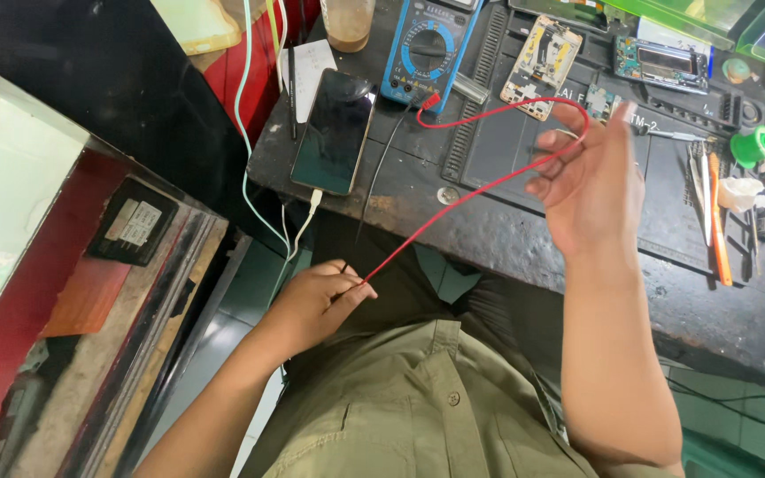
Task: The person solders a small electronic component using a soldering iron and tweezers, then cleans the circuit board with a toothbrush and liquid from a bottle. Finally, they use a multimeter with probes to test the circuit board.
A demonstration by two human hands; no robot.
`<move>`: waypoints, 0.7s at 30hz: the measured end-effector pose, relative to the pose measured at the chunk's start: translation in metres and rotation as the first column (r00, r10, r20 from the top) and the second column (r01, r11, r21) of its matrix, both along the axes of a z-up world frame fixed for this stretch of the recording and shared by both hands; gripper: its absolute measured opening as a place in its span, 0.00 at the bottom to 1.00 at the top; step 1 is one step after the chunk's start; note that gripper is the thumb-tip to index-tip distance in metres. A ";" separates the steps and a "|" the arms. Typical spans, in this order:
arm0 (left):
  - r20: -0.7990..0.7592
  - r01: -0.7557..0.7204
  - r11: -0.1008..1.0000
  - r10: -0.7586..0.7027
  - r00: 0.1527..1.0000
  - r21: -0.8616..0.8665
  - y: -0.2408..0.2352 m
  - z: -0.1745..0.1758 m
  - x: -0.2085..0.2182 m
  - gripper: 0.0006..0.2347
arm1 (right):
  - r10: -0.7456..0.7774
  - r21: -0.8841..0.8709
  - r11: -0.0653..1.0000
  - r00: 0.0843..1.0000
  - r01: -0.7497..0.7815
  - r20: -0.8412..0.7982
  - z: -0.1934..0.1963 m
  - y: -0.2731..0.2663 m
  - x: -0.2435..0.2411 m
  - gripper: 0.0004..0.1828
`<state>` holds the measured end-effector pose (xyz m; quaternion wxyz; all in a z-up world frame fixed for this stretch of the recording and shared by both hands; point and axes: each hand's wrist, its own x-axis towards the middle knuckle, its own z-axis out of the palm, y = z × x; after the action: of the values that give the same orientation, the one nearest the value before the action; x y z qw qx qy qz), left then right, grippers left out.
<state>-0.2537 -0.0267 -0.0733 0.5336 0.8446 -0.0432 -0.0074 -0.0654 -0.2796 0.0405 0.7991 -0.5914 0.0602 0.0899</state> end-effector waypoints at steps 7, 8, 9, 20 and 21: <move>0.169 0.019 0.924 0.050 0.984 -0.382 -0.024 0.049 0.030 0.06 | 0.330 -0.140 0.939 0.938 -0.315 0.107 -0.095 -0.007 -0.112 0.38; 0.147 0.050 0.907 0.014 0.989 -0.419 -0.030 0.055 0.034 0.07 | 0.527 -0.437 0.791 0.839 -0.428 0.133 -0.097 0.004 -0.122 0.33; 0.129 0.090 0.887 -0.035 0.991 -0.454 -0.037 0.062 0.039 0.07 | 0.694 -0.692 0.559 0.715 -0.456 0.089 -0.098 0.014 -0.133 0.30; 0.246 0.181 0.941 -0.110 0.963 -0.286 -0.041 0.109 0.050 0.24 | 0.756 -0.790 0.519 0.607 -0.328 0.244 -0.052 0.031 -0.107 0.13; 0.286 0.238 0.941 -0.165 0.944 -0.242 -0.032 0.116 0.043 0.31 | 0.726 -0.735 0.569 0.646 -0.370 0.237 -0.033 0.027 -0.110 0.14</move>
<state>-0.2105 -0.0586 0.0426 0.6309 0.7474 -0.2006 0.0551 -0.1750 -0.2522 0.0080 0.4652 -0.8083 -0.3251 0.1568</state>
